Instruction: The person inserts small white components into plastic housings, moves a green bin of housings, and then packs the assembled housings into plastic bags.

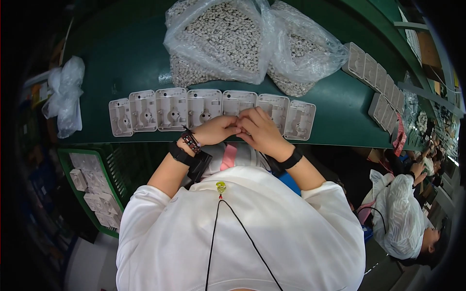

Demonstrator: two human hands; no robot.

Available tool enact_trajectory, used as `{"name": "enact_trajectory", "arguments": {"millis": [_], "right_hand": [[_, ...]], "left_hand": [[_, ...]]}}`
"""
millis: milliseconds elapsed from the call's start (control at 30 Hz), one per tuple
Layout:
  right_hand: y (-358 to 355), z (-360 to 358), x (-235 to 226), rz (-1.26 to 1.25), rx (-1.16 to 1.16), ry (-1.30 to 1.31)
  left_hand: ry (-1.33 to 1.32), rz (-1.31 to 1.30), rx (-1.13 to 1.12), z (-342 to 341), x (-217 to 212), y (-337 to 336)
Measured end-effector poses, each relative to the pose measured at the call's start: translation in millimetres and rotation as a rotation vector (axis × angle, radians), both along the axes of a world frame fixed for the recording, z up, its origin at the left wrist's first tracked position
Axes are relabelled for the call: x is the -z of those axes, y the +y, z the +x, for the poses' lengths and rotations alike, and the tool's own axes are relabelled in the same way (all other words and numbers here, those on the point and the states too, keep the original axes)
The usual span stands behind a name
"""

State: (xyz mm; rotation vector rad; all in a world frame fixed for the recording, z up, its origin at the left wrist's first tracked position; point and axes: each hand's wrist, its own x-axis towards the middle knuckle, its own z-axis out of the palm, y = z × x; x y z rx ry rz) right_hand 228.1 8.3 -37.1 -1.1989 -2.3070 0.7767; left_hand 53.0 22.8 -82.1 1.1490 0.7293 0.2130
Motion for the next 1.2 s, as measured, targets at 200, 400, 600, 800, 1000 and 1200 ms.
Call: {"name": "enact_trajectory", "arguments": {"millis": [200,400,600,800,1000,1200], "right_hand": [[-3.6,-6.5,2.0,-0.014,-0.073,0.005],[-3.5,-6.5,18.7,-0.022,-0.055,-0.002],[-5.4,-7.5,32.1,-0.230,-0.006,0.105],[-1.5,-8.4,26.7,-0.061,-0.009,0.048],[3.8,-7.2,29.3,-0.117,-0.051,0.141],[8.6,-11.9,31.7,-0.289,-0.060,0.180]], "left_hand": [[0.067,0.065,0.130,-7.8,-3.9,3.9],[0.148,0.187,-0.035,-12.6,-4.5,4.7],[0.089,0.152,-0.062,-17.1,4.0,0.6],[-0.014,0.063,-0.100,-20.0,25.4,-10.9],[-0.217,-0.233,-0.187,-20.5,31.0,-15.8],[-0.197,-0.278,-0.238,-23.9,34.8,-15.9]]}}
